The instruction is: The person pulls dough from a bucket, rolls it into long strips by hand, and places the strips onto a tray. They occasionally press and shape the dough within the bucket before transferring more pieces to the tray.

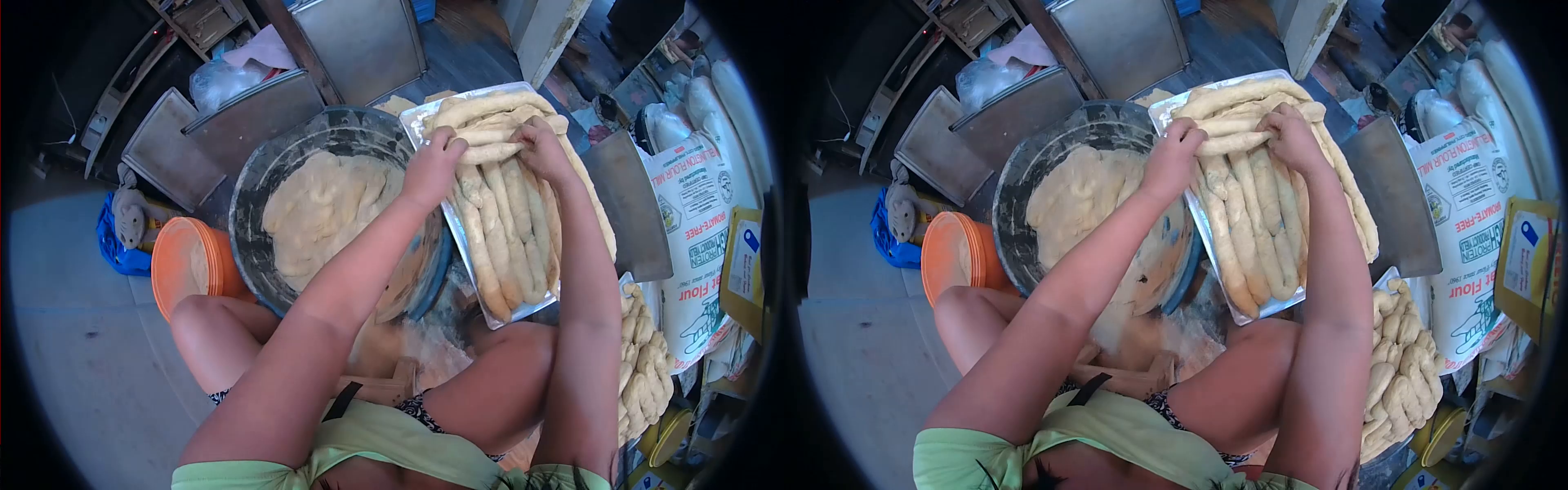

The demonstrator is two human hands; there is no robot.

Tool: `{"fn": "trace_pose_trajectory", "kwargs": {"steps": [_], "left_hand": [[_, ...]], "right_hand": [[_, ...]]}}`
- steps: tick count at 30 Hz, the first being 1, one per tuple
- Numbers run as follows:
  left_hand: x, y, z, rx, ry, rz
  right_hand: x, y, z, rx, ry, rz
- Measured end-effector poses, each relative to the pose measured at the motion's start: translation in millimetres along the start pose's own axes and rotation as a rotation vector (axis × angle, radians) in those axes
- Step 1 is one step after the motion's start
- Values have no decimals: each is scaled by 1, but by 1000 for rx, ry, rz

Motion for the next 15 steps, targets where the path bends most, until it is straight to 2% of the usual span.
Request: {"fn": "trace_pose_trajectory", "kwargs": {"steps": [1,3,4,6,7,9,11,13,15], "left_hand": [[-5,-8,7,-1,-9,-5],[-17,-12,9,211,71,175],[-20,-15,10,108,-8,154],[-27,-10,1,86,14,133],[-29,-8,-3,54,34,127],[-28,-10,3,-99,-5,90],[-36,-18,6,-142,-52,30],[-54,-32,-3,-188,62,-71],[-88,-73,-3,-172,85,-250]], "right_hand": [[-2,-4,0,-28,44,-45],[-4,3,3,1,-23,-27],[-10,-6,2,30,-56,-70],[-6,-3,4,10,-83,-180],[-1,-3,3,-71,-27,-138],[1,-10,3,-235,195,-188],[3,-11,12,-271,189,-186],[5,-24,15,-315,184,-176],[10,-22,10,-288,22,65]]}}
Point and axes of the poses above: each hand's wrist, its own x-axis towards the middle knuckle, its own z-axis out of the palm, y = z × x, the point moved 7 cm from there along x, towards the middle knuckle, and after that the axes turned 15 degrees about x, right-handed, at the moved point
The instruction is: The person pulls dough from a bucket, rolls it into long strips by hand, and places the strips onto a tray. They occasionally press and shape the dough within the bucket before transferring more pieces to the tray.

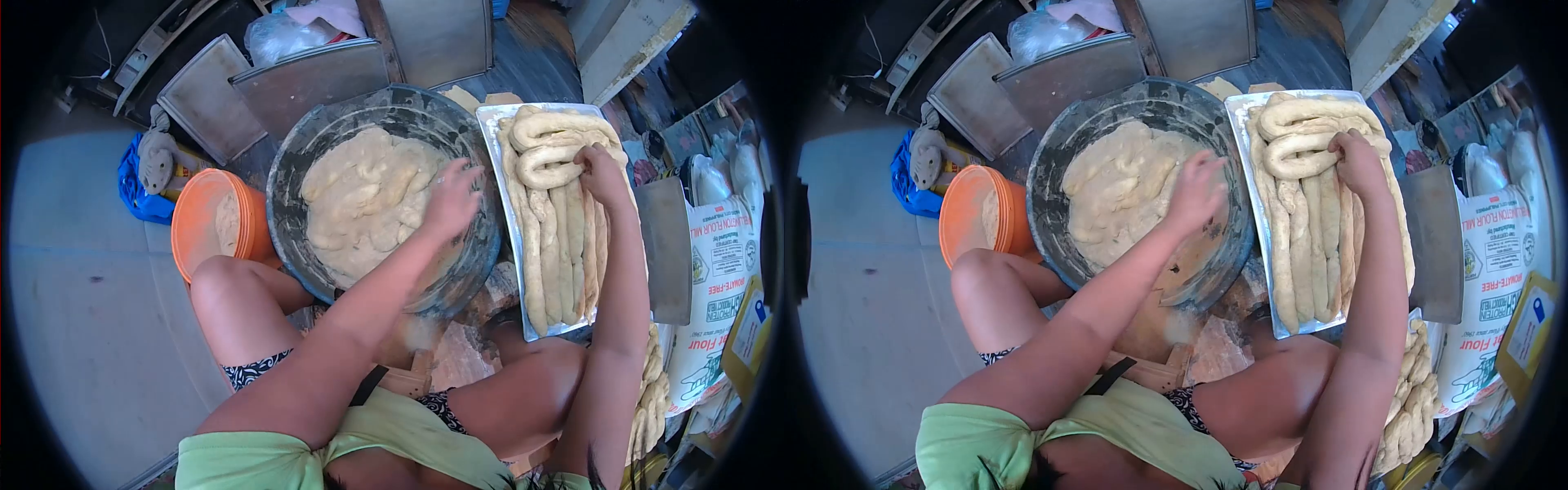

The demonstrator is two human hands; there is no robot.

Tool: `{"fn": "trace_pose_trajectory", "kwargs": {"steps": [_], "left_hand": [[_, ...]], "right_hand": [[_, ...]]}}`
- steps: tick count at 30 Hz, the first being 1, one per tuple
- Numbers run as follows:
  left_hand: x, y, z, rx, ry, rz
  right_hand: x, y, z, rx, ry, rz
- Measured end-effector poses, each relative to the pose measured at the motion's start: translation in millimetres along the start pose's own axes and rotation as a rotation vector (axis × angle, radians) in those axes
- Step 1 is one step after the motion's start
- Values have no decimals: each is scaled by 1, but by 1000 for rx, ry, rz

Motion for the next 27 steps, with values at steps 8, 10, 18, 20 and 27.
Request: {"fn": "trace_pose_trajectory", "kwargs": {"steps": [8,10,18,20,27], "left_hand": [[-68,-270,40,265,-147,-664],[-48,-280,57,295,-225,-581],[-28,-233,131,955,-255,-300],[-31,-230,131,851,-371,-281],[-12,-253,96,355,-418,-623]], "right_hand": [[-16,-119,16,316,-176,-183],[-26,-141,41,289,-366,-226],[-33,-171,93,230,-622,-185],[-31,-166,100,254,-630,-180],[-28,-171,110,253,-641,-231]]}}
Point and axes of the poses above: each hand's wrist, its own x-axis towards the middle knuckle, its own z-axis out of the palm, y = z × x, the point moved 7 cm from there along x, towards the middle knuckle, and after that the axes turned 15 degrees about x, right-handed, at the moved point
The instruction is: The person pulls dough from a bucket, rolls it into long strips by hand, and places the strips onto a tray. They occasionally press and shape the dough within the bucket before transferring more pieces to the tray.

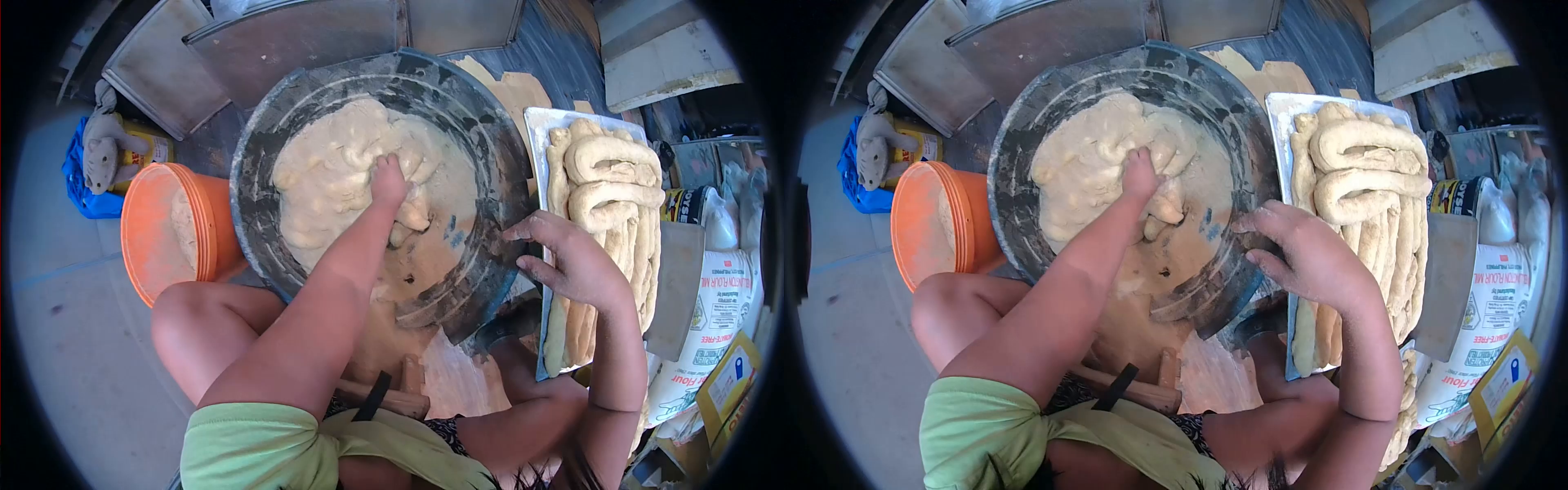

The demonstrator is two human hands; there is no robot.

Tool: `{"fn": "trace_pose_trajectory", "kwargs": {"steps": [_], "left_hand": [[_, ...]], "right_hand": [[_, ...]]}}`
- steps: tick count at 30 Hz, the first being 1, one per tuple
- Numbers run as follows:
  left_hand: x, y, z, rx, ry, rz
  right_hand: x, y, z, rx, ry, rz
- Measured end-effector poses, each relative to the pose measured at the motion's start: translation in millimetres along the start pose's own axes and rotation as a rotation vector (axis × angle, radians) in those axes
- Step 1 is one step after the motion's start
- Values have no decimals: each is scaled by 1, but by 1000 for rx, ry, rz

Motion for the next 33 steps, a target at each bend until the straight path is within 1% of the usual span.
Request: {"fn": "trace_pose_trajectory", "kwargs": {"steps": [3,4,6,7,9,10,11,12,13,15,16,18,19,20,21,22,23,24,25,26,27,28,29,31,32,33], "left_hand": [[22,-6,20,67,-29,46],[19,-14,21,71,-26,49],[4,-23,4,-71,160,226],[-2,-31,-1,-70,162,227],[-10,-62,-2,-479,89,8],[-12,-70,1,-478,83,13],[-12,-84,14,-658,4,-100],[-14,-92,26,-836,-78,-216],[-16,-92,27,-840,-84,-214],[-23,-85,35,-1189,-231,-214],[-23,-87,38,-1194,-229,-214],[-18,-84,33,-711,-123,12],[-20,-81,26,-716,-108,6],[-24,-69,13,-587,-95,82],[-26,-60,6,-458,-88,152],[-21,-62,9,-462,-85,138],[-21,-60,11,-425,-69,193],[-21,-57,13,-389,-54,252],[-20,-58,6,-393,-64,246],[-17,-68,7,-831,-201,47],[-17,-72,12,-1265,-331,-167],[-18,-82,17,-1552,-231,-404],[-15,-87,19,-1557,-232,-409],[-7,-88,15,-1833,-382,-68],[-10,-93,21,-1802,-471,-41],[-17,-91,12,-1800,-473,-49]], "right_hand": [[-3,-1,-5,28,27,-2],[-2,-3,-5,29,32,-5],[3,-8,-5,40,14,0],[10,-8,-2,39,17,-2],[32,-6,12,-23,34,-41],[48,1,20,-30,8,8],[69,10,29,-39,-19,59],[95,30,40,-61,-26,189],[122,57,51,-85,-36,318],[164,127,71,55,142,518],[179,163,96,49,140,518],[188,259,147,842,685,788],[207,286,174,836,677,775],[220,308,204,972,789,756],[226,316,225,1109,899,741],[208,271,207,715,830,1026],[209,272,210,711,815,1037],[217,273,206,939,916,799],[222,270,195,1154,1007,543],[219,272,187,1148,1002,554],[213,271,178,1384,1080,578],[209,272,178,1622,1154,597],[204,269,179,1616,1152,601],[200,260,182,2108,1180,104],[194,262,195,2121,1252,96],[191,261,215,2435,1109,71]]}}
Point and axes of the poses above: each hand's wrist, its own x-axis towards the middle knuckle, its own z-axis out of the palm, y = z × x, the point moved 7 cm from there along x, towards the middle knuckle, and after that the axes turned 15 degrees about x, right-handed, at the moved point
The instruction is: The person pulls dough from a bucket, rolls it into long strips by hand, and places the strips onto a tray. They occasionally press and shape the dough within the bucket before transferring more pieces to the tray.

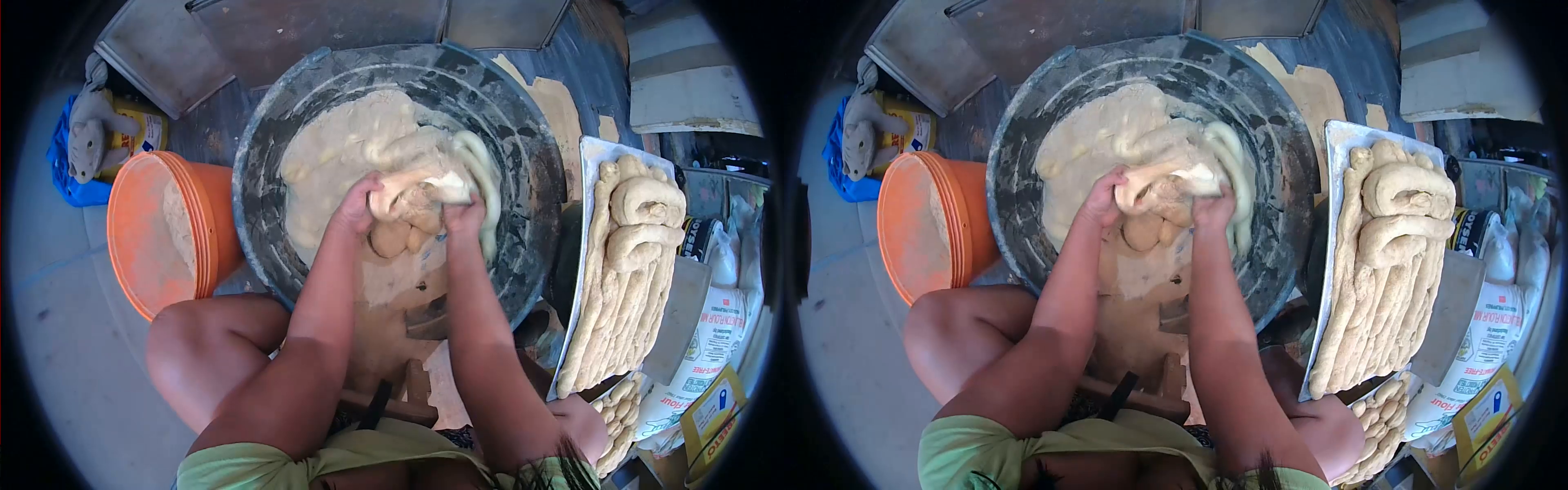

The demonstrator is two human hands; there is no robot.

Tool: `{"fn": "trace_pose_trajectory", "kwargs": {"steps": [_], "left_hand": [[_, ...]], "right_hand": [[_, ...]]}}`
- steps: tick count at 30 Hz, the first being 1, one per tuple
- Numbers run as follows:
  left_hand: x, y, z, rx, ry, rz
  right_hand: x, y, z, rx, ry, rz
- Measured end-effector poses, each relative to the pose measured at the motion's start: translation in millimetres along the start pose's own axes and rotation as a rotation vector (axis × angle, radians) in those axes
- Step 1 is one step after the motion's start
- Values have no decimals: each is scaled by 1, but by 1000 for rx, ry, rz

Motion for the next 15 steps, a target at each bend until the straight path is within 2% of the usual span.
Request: {"fn": "trace_pose_trajectory", "kwargs": {"steps": [2,3,5,6,7,8,9,10,12,13,14,15], "left_hand": [[-22,0,17,568,-41,-387],[-4,-36,-13,847,-44,-310],[-17,-44,36,902,-392,-383],[-31,-25,71,1065,-413,-351],[-44,-12,103,1226,-432,-316],[-44,-23,117,1319,-490,-193],[-46,-34,130,1409,-549,-67],[-51,-40,138,1411,-548,-63],[-61,-54,148,1610,-599,-67],[-65,-59,150,1612,-596,-66],[-70,-65,150,1681,-586,-61],[-73,-70,148,1753,-578,-54]], "right_hand": [[-24,2,-12,45,12,-49],[-29,-2,-15,47,11,-48],[-28,-10,-23,-142,-9,52],[-24,-18,-25,-142,-13,55],[-19,-31,-36,-600,102,34],[-17,-48,-44,-1057,221,7],[-13,-61,-37,-1215,153,-137],[-31,-51,-18,-1214,149,-139],[-65,-24,26,-1233,18,-46],[-70,-11,26,-1312,-13,223],[-68,-11,25,-1308,-13,224],[-66,-7,21,-1348,-47,314]]}}
Point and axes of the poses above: each hand's wrist, its own x-axis towards the middle knuckle, its own z-axis out of the palm, y = z × x, the point moved 7 cm from there along x, towards the middle knuckle, and after that the axes turned 15 degrees about x, right-handed, at the moved point
